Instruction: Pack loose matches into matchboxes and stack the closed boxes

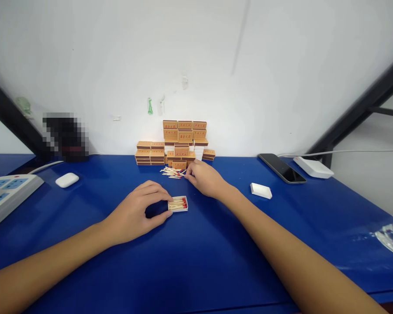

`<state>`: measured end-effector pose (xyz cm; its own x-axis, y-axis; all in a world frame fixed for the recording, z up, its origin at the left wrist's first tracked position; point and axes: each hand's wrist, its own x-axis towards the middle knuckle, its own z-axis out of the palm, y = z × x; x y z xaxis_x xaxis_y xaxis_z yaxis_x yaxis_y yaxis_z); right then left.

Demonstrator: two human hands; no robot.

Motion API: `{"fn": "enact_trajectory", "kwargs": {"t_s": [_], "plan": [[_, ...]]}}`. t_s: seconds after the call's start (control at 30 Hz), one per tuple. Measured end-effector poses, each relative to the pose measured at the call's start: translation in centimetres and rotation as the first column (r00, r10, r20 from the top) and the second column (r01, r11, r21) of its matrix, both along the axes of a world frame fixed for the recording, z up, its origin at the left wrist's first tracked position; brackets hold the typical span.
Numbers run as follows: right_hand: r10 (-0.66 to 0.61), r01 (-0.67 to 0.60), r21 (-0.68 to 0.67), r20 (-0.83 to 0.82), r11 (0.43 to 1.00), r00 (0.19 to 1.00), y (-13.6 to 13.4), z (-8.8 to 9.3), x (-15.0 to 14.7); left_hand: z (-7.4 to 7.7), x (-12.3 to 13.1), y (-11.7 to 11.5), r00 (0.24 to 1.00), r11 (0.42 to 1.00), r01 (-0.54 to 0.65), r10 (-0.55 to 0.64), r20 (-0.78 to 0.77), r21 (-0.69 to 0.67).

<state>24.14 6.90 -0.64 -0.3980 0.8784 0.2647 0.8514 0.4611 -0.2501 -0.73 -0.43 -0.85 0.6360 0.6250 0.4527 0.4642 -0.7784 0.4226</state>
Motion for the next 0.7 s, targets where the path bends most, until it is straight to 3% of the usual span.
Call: {"fn": "enact_trajectory", "kwargs": {"t_s": [0.37,0.57,0.7], "plan": [[0.081,-0.067,-0.203,0.066,0.977,0.995,-1.8,2.2,3.2,0.5,0.0,-0.1,1.0,0.999,-0.02,0.019,-0.023,-0.036],[0.161,-0.187,-0.294,-0.11,0.937,0.981,-4.2,4.3,1.7,0.3,-0.1,-0.3,0.998,0.996,-0.063,0.061,-0.025,-0.058],[0.26,-0.281,-0.32,-0.107,0.905,0.96,-5.9,4.6,0.0,0.3,0.0,-0.3,0.997,0.994,-0.074,0.073,-0.017,-0.081]]}}
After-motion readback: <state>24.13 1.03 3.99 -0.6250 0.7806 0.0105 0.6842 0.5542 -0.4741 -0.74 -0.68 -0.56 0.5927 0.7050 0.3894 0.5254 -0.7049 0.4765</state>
